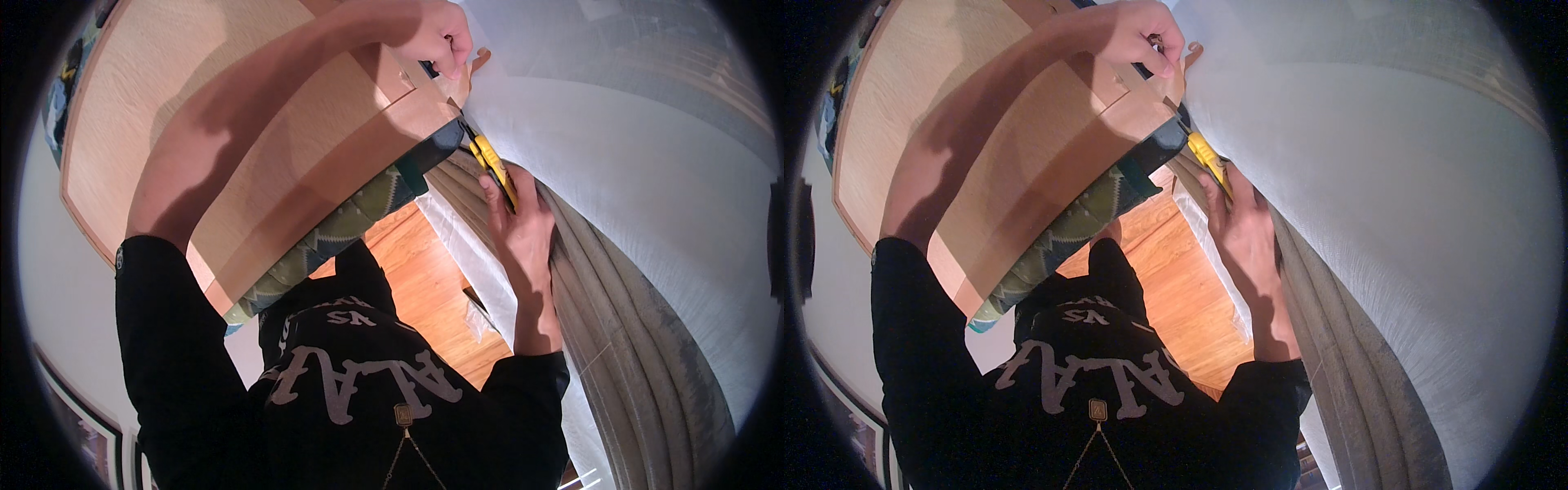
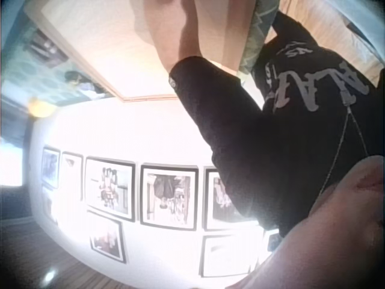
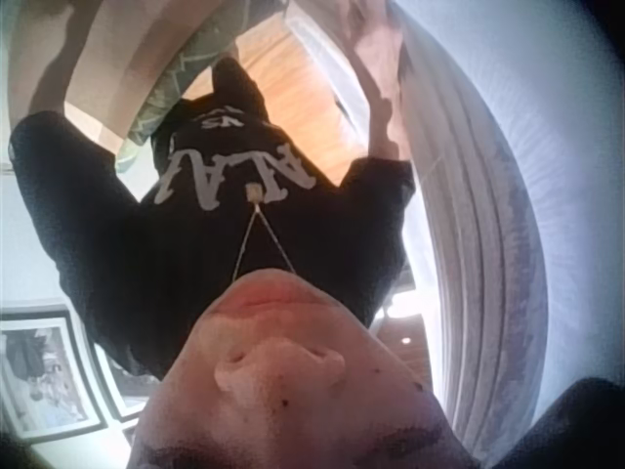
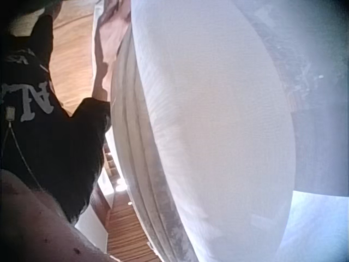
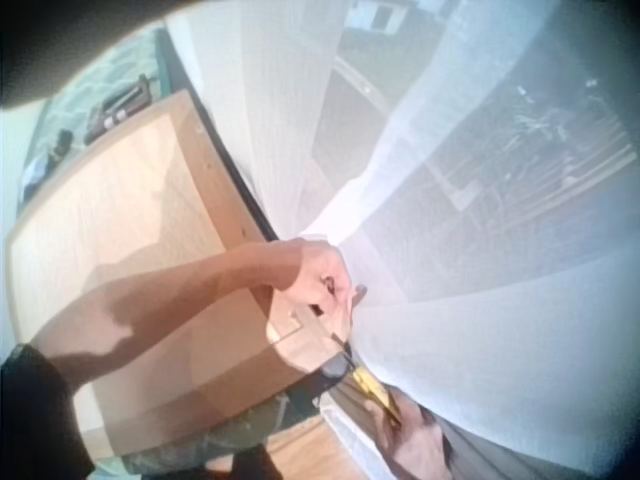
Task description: The person applies brown packing tape to the edges of a wooden furniture piece using a utility knife to cut the tape and a blue cloth to smooth it. The person repeatedly measures, cuts, and presses tape along the frame edges.
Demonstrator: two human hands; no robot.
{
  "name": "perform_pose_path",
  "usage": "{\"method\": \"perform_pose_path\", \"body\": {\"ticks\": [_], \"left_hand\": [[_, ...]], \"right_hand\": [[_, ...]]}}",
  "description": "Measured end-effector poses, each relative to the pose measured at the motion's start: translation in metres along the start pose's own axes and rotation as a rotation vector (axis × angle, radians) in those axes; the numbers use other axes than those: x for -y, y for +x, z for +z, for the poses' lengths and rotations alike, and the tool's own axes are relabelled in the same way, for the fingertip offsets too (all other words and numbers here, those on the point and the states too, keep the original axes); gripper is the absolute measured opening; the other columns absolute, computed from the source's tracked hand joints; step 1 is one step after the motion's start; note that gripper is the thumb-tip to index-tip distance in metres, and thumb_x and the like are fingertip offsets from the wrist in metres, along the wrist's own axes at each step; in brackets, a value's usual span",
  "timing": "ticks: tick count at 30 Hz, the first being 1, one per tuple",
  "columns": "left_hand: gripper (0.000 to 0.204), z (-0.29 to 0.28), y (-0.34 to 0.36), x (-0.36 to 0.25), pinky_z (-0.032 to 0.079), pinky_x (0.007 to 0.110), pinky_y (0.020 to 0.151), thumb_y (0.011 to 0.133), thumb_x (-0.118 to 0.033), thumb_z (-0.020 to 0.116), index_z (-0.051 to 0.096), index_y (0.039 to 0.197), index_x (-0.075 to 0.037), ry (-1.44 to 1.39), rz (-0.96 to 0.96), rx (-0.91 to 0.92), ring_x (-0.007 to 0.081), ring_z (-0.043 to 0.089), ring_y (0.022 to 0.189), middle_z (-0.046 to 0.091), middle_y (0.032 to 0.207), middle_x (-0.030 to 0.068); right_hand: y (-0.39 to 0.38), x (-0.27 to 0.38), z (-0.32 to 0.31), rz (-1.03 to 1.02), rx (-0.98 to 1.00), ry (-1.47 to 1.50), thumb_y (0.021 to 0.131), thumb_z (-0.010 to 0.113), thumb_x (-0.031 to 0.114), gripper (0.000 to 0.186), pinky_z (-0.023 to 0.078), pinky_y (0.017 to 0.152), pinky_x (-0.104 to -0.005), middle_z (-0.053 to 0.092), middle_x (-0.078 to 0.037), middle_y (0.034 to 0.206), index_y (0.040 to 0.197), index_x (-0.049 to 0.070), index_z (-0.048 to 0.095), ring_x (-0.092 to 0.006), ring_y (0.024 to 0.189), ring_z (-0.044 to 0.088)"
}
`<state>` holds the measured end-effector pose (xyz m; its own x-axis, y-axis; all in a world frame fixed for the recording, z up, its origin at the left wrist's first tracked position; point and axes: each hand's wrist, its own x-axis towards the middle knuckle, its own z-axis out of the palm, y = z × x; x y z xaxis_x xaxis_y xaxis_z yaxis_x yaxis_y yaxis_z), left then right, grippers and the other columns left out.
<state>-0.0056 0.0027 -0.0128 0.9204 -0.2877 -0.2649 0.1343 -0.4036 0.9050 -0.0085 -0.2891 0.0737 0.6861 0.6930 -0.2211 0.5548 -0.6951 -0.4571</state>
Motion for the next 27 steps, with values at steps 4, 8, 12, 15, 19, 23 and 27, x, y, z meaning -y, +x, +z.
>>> {"method": "perform_pose_path", "body": {"ticks": [4,8,12,15,19,23,27], "left_hand": [[0.016,-0.001,-0.001,-0.002,0.05,0.03,0.068,0.074,-0.01,0.067,0.076,0.088,-0.008,-0.018,-0.013,-0.001,0.0172,0.066,0.074,0.073,0.084,0.0068],[0.015,-0.004,-0.004,-0.012,0.049,0.029,0.069,0.076,-0.009,0.067,0.076,0.088,-0.008,-0.029,-0.068,0.014,0.0163,0.066,0.076,0.074,0.085,0.0063],[0.011,-0.001,-0.001,-0.006,0.049,0.029,0.069,0.08,-0.009,0.066,0.074,0.086,-0.004,-0.126,0.083,-0.075,0.015,0.065,0.076,0.073,0.086,0.006],[0.01,0.006,0.012,0.02,0.048,0.028,0.066,0.083,-0.008,0.065,0.072,0.081,-0.003,-0.381,0.223,-0.249,0.0134,0.064,0.074,0.073,0.083,0.006],[0.015,0.001,0.002,0.008,0.048,0.025,0.063,0.088,-0.008,0.062,0.066,0.074,-0.002,-0.144,0.245,-0.436,0.0116,0.063,0.068,0.071,0.08,0.0073],[0.026,0.002,-0.06,-0.046,0.047,0.027,0.054,0.088,-0.005,0.061,0.051,0.063,-0.003,-0.654,0.079,-0.648,0.0133,0.056,0.055,0.064,0.066,0.0049],[0.019,0.014,-0.214,-0.008,0.043,0.023,0.046,0.085,-0.002,0.062,0.054,0.068,-0.004,0.202,0.33,-0.858,0.0125,0.05,0.05,0.062,0.066,0.0057]], "right_hand": [[-0.003,0.002,-0.004,0.089,0.063,0.021,0.095,0.065,0.027,0.031,0.052,0.061,-0.0372,0.066,-0.02,0.081,0.115,0.004,0.06,-0.0327,0.068,0.066],[-0.008,-0.003,-0.008,0.05,0.036,0.006,0.095,0.065,0.027,0.032,0.051,0.061,-0.0345,0.065,-0.019,0.078,0.115,0.004,0.059,-0.0282,0.065,0.064],[-0.022,-0.004,-0.016,0.253,0.079,0.046,0.095,0.065,0.032,0.036,0.049,0.063,-0.0306,0.062,-0.014,0.077,0.116,0.004,0.059,-0.0189,0.065,0.059],[-0.035,-0.012,-0.019,0.345,0.082,0.129,0.094,0.066,0.037,0.041,0.049,0.07,-0.0293,0.064,-0.012,0.086,0.118,0.004,0.058,-0.0154,0.074,0.058],[-0.041,-0.008,-0.027,0.457,0.208,0.139,0.095,0.066,0.032,0.042,0.049,0.086,-0.0321,0.064,-0.014,0.102,0.124,0.004,0.056,-0.0197,0.094,0.061],[-0.053,-0.034,-0.009,0.172,0.166,0.408,0.096,0.064,0.021,0.048,0.045,0.097,-0.0323,0.061,-0.011,0.116,0.136,0.002,0.046,-0.0189,0.106,0.059],[-0.076,-0.002,0.018,-0.022,0.251,0.773,0.096,0.057,0.005,0.035,0.046,0.092,-0.033,0.059,-0.011,0.114,0.129,0.006,0.043,-0.0158,0.098,0.059]]}}
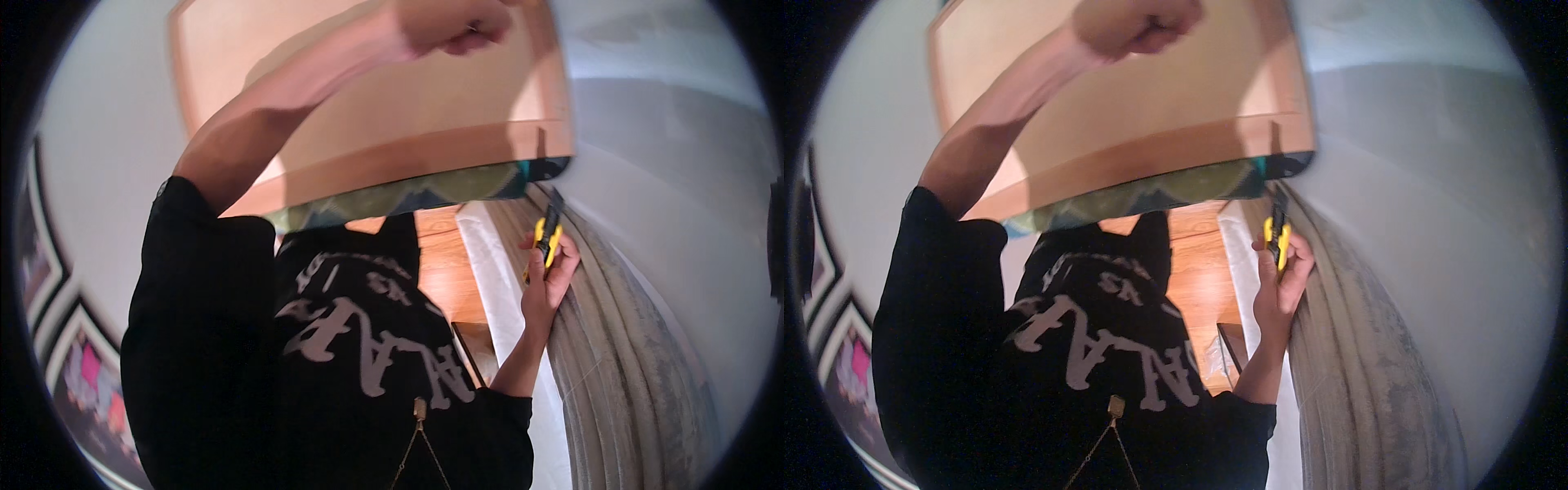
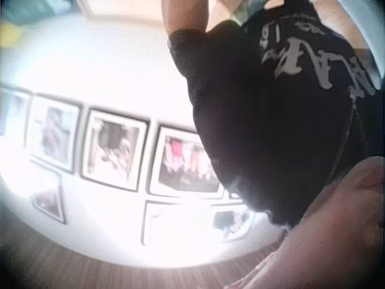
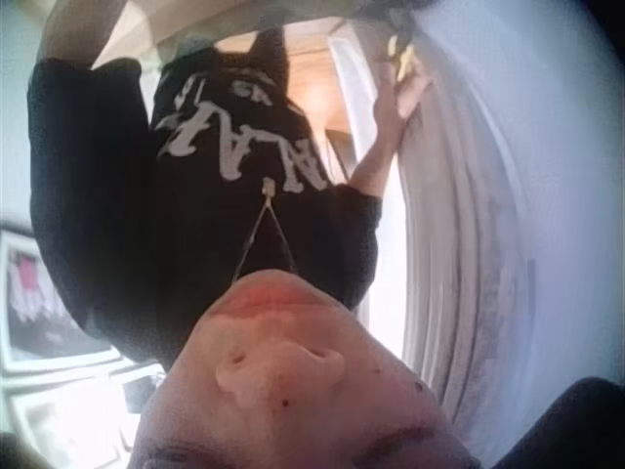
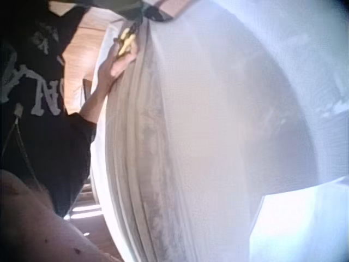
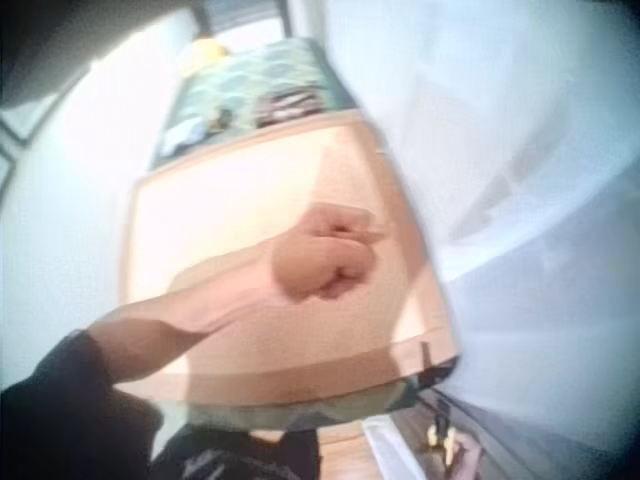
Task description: The person applies brown packing tape to the edges of a wooden furniture piece using a utility knife to cut the tape and a blue cloth to smooth it. The person repeatedly measures, cuts, and presses tape along the frame edges.
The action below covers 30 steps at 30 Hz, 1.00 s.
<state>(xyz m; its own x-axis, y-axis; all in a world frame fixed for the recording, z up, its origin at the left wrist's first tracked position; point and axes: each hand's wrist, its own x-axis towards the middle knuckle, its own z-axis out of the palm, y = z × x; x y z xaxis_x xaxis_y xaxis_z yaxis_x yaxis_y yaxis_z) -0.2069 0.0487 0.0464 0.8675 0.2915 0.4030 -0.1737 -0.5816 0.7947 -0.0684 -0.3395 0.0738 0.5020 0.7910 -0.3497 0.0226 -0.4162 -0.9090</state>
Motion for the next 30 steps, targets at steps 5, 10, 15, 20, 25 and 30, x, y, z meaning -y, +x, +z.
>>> {"method": "perform_pose_path", "body": {"ticks": [5,10,15,20,25,30], "left_hand": [[0.019,-0.131,-0.143,-0.153,0.034,0.026,0.047,0.085,-0.016,0.062,0.054,0.074,-0.003,-0.188,-0.954,-0.604,0.0116,0.045,0.051,0.047,0.055,0.0004],[0.022,-0.133,-0.313,-0.212,0.022,0.024,0.039,0.091,-0.02,0.056,0.046,0.072,-0.016,-0.214,-1.301,-0.946,0.0048,0.027,0.044,0.035,0.055,-0.0078],[0.027,-0.114,-0.41,-0.203,0.023,0.019,0.04,0.085,-0.006,0.054,0.055,0.11,-0.015,-0.544,-1.503,-0.785,0.0025,0.029,0.046,0.041,0.06,-0.0061],[0.054,-0.114,-0.422,-0.201,0.028,0.02,0.043,0.093,-0.008,0.052,0.037,0.145,-0.016,-0.603,-1.308,-0.664,0.0041,0.036,0.05,0.052,0.064,-0.0029],[0.041,-0.107,-0.455,-0.165,0.035,0.024,0.05,0.097,-0.019,0.056,0.051,0.137,-0.009,-0.018,-0.961,-0.381,0.0066,0.043,0.055,0.058,0.067,0.0016],[0.031,-0.097,-0.463,-0.148,0.047,0.032,0.061,0.094,-0.025,0.059,0.066,0.118,-0.008,-0.033,-0.946,-0.349,0.0226,0.061,0.071,0.066,0.079,0.0106]], "right_hand": [[0.001,0.058,0.077,0.053,0.203,0.303,0.091,0.057,-0.002,0.039,0.051,0.08,-0.0319,0.058,-0.015,0.103,0.119,0.007,0.032,-0.0208,0.089,0.062],[-0.033,0.086,0.216,0.029,0.389,-0.069,0.093,0.062,0.015,0.042,0.052,0.071,-0.0378,0.063,-0.023,0.097,0.127,0.003,0.04,-0.028,0.079,0.065],[-0.088,0.091,0.34,-0.052,0.507,-0.298,0.095,0.056,0.018,0.04,0.052,0.07,-0.0494,0.066,-0.028,0.09,0.13,0.003,0.044,-0.047,0.082,0.065],[-0.122,0.074,0.407,-0.08,0.404,-0.44,0.096,0.054,0.018,0.036,0.049,0.07,-0.0484,0.065,-0.028,0.09,0.128,0.004,0.048,-0.0462,0.082,0.063],[-0.135,0.066,0.428,-0.08,0.291,-0.63,0.096,0.054,0.021,0.036,0.051,0.067,-0.0489,0.066,-0.027,0.096,0.128,0.006,0.05,-0.0442,0.081,0.066],[-0.138,0.068,0.431,-0.079,0.26,-0.697,0.096,0.054,0.021,0.034,0.051,0.064,-0.0486,0.067,-0.026,0.092,0.126,0.006,0.051,-0.0436,0.078,0.066]]}}
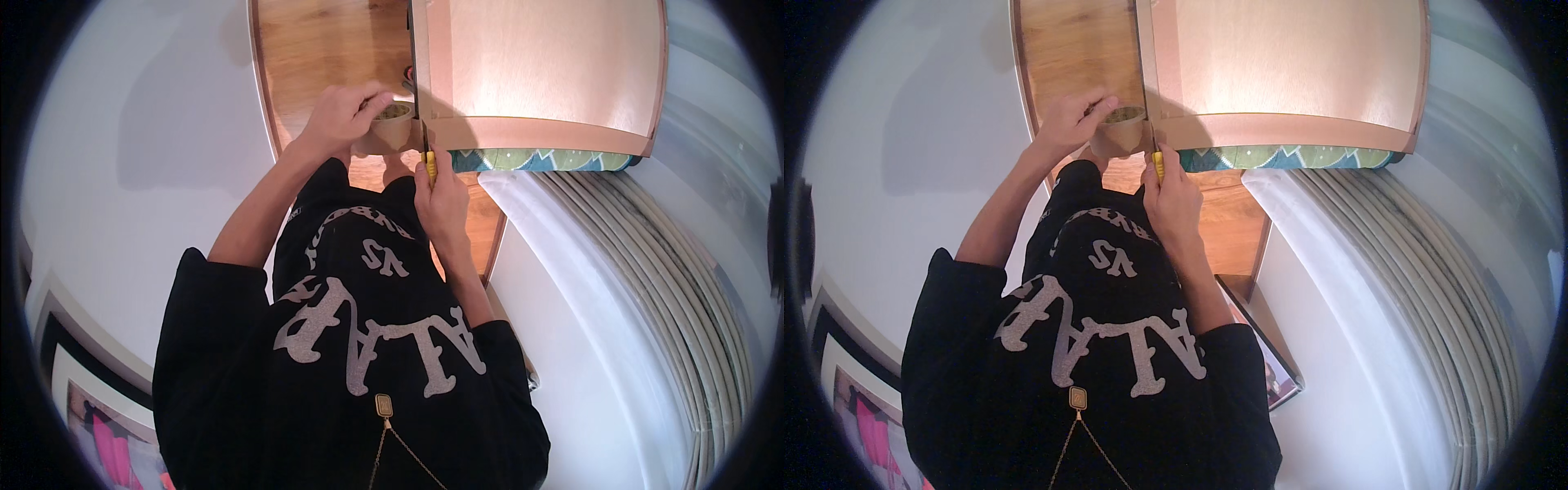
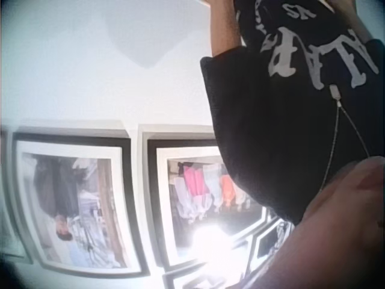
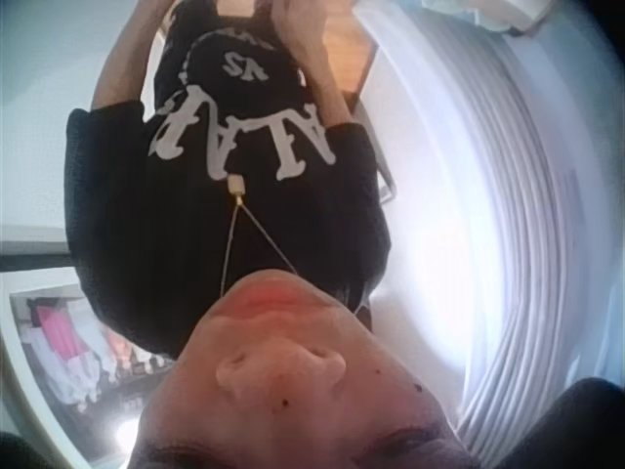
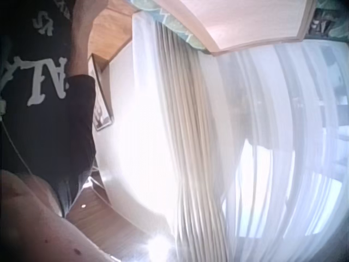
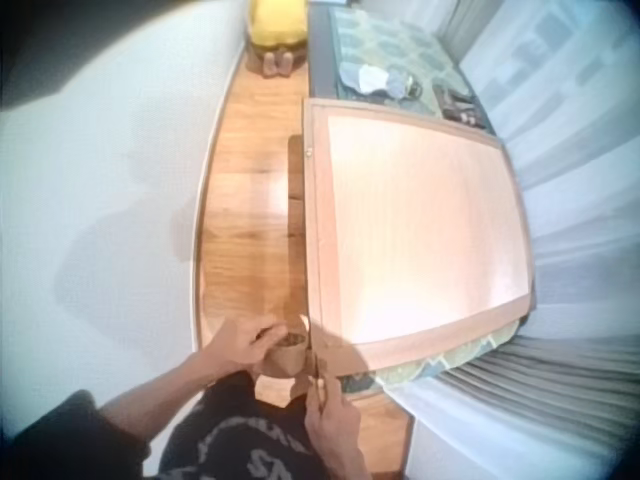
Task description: The person applies brown packing tape to the edges of a wooden furniture piece using a utility knife to cut the tape and a blue cloth to smooth it. The person repeatedly measures, cuts, and presses tape along the frame edges.
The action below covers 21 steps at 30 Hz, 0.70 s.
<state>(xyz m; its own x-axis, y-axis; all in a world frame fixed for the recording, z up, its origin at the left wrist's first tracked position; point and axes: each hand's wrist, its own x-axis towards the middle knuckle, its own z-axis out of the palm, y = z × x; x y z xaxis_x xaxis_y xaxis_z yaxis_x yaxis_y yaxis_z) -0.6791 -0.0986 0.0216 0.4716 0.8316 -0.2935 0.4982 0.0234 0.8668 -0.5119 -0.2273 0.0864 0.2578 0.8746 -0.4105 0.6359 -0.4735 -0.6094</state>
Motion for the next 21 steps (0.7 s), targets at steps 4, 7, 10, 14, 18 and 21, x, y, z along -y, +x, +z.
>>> {"method": "perform_pose_path", "body": {"ticks": [4,7,10,14,18,21], "left_hand": [[0.025,0.004,0.004,-0.008,0.05,0.037,0.062,0.092,-0.03,0.059,0.073,0.101,-0.01,0.027,0.225,-0.131,0.0291,0.065,0.076,0.068,0.088,0.01],[0.031,0.005,0.001,-0.012,0.05,0.039,0.062,0.089,-0.039,0.06,0.073,0.097,-0.012,0.285,0.18,0.044,0.0276,0.064,0.076,0.065,0.087,0.0069],[0.04,0.002,-0.002,-0.019,0.05,0.039,0.062,0.084,-0.049,0.062,0.074,0.091,-0.011,0.325,0.148,0.092,0.0274,0.065,0.074,0.063,0.081,0.0061],[0.045,0.005,0.002,-0.01,0.05,0.039,0.062,0.079,-0.053,0.065,0.074,0.084,-0.009,0.301,0.114,0.149,0.0275,0.065,0.074,0.066,0.081,0.0065],[0.045,0.002,0.007,-0.011,0.05,0.039,0.062,0.078,-0.052,0.066,0.074,0.081,-0.009,0.306,0.099,0.183,0.0283,0.066,0.074,0.068,0.079,0.0079],[0.045,0.001,0.009,-0.011,0.05,0.04,0.061,0.077,-0.053,0.066,0.073,0.078,-0.008,0.301,0.086,0.205,0.0289,0.066,0.072,0.068,0.075,0.0089]], "right_hand": [[0.0,0.003,0.0,-0.015,-0.014,-0.019,0.096,0.054,0.019,0.033,0.047,0.063,-0.0499,0.065,-0.028,0.083,0.126,0.006,0.051,-0.0454,0.076,0.064],[0.001,0.005,-0.001,-0.01,-0.003,-0.041,0.096,0.054,0.019,0.033,0.047,0.062,-0.05,0.065,-0.028,0.082,0.125,0.005,0.051,-0.0453,0.074,0.064],[0.002,0.007,-0.003,0.008,0.012,-0.054,0.096,0.054,0.019,0.033,0.047,0.062,-0.05,0.065,-0.028,0.082,0.125,0.005,0.051,-0.0453,0.074,0.063],[0.002,0.007,-0.002,-0.002,-0.003,-0.051,0.096,0.054,0.019,0.034,0.047,0.063,-0.05,0.065,-0.027,0.081,0.126,0.005,0.051,-0.045,0.075,0.063],[0.001,0.006,-0.001,0.013,0.003,-0.055,0.096,0.054,0.019,0.034,0.047,0.064,-0.0499,0.065,-0.027,0.082,0.126,0.005,0.051,-0.0447,0.075,0.064],[0.002,0.008,-0.003,0.012,0.003,-0.063,0.095,0.054,0.019,0.034,0.047,0.064,-0.0502,0.065,-0.027,0.083,0.127,0.006,0.051,-0.0448,0.076,0.064]]}}
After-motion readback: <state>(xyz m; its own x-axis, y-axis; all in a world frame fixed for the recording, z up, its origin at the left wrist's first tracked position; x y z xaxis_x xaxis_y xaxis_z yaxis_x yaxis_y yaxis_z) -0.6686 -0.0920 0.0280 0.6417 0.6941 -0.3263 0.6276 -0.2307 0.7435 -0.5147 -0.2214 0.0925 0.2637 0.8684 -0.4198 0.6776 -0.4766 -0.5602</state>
